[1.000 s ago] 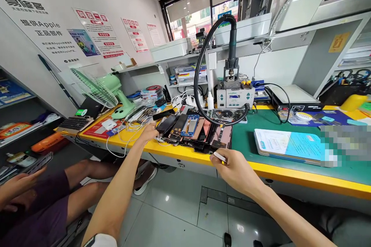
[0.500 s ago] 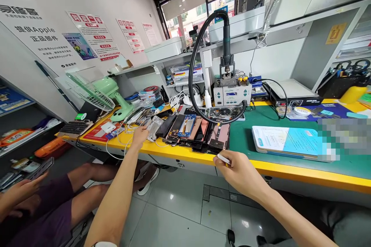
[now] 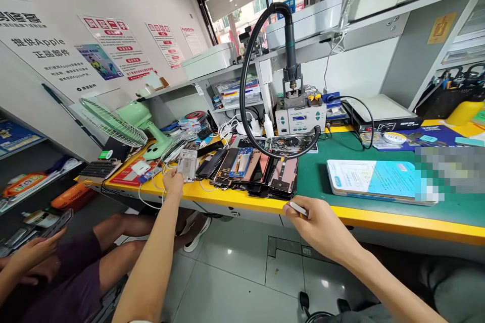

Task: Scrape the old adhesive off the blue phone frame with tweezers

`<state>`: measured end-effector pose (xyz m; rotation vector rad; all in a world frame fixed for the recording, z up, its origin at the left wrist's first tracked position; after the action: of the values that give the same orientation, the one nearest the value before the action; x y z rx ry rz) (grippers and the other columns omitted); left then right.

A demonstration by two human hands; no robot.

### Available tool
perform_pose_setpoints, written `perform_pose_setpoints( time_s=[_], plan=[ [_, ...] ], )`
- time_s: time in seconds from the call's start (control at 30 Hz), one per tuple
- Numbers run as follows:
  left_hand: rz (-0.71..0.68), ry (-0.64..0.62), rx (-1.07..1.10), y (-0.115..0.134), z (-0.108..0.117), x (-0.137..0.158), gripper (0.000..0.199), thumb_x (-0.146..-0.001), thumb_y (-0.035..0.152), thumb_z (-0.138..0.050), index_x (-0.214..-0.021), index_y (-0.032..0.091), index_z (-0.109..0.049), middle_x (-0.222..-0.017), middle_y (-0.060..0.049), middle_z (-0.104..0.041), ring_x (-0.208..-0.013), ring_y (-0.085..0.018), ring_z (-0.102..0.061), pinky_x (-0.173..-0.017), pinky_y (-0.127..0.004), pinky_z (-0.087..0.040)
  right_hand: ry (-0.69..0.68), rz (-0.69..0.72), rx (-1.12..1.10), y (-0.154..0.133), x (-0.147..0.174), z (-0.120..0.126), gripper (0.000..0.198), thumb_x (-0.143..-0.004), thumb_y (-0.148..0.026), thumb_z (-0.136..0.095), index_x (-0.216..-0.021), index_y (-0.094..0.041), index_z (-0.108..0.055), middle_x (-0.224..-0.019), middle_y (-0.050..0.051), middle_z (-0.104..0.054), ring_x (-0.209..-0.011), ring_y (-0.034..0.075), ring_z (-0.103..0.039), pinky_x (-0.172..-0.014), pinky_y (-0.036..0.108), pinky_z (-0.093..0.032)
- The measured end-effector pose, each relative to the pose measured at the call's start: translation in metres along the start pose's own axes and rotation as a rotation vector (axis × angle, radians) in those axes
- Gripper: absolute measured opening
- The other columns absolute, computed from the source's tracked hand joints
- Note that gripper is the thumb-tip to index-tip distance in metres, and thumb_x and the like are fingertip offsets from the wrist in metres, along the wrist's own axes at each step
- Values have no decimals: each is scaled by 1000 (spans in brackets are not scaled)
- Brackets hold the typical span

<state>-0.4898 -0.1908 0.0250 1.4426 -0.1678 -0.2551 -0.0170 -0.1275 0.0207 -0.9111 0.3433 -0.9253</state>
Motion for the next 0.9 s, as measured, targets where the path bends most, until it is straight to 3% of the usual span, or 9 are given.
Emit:
perform_pose_setpoints(
  time_s=[0.17, 0.33, 0.5, 0.63, 0.73, 0.9],
  plan=[
    [94, 43, 123, 26, 16, 16, 41, -96, 39, -65, -132, 19, -60, -133, -11, -63, -112, -25, -66, -93, -48, -58, -11, -15, -142, 5, 5, 4, 31, -100, -45, -62, -108, -15, -68, -102, 3, -71, -87, 19, -70, -78, 36, -60],
    [173, -235, 217, 45, 12, 75, 38, -96, 38, -65, -129, 18, -62, -129, -10, -65, -108, -24, -67, -90, -45, -59, -49, -51, -383, 2, 4, 3, 33, -100, -47, -60, -105, -15, -68, -97, 2, -70, -82, 17, -69, -73, 34, -60],
    [343, -594, 195, 17, -27, 194, 34, -96, 36, -65, -124, 17, -63, -121, -9, -67, -99, -21, -68, -84, -41, -60, -61, -139, -586, -5, 0, -5, 36, -100, -47, -61, -121, -17, -65, -111, 6, -70, -87, 17, -69, -74, 35, -61],
    [471, -841, 179, -14, -67, 285, 30, -96, 35, -66, -119, 16, -65, -114, -7, -69, -92, -18, -68, -79, -37, -60, -72, -196, -656, 6, 4, -8, 38, -101, -48, -60, -119, -16, -64, -97, 2, -69, -70, 12, -65, -61, 28, -57],
    [503, -949, 200, -22, -88, 323, 29, -96, 35, -66, -118, 16, -65, -114, -7, -69, -93, -19, -68, -80, -38, -60, -39, -229, -674, 25, 8, -1, 33, -101, -45, -60, -113, -15, -65, -90, 0, -68, -64, 10, -62, -57, 25, -55],
    [509, -1050, 209, -17, -102, 348, 28, -95, 33, -67, -118, 16, -65, -114, -7, -69, -93, -18, -69, -80, -37, -60, -8, -254, -714, 52, 16, 11, 27, -100, -42, -63, -101, -15, -65, -81, -2, -65, -58, 8, -58, -52, 22, -51]
  ],
)
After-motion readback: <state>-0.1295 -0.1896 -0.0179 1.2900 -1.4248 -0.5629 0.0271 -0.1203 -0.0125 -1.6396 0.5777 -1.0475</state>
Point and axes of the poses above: each hand's wrist, its own x-axis away from the middle knuckle, its own z-axis out of the back of the hand, y = z × x, the point moved 7 cm from there along -x, towards the middle knuckle
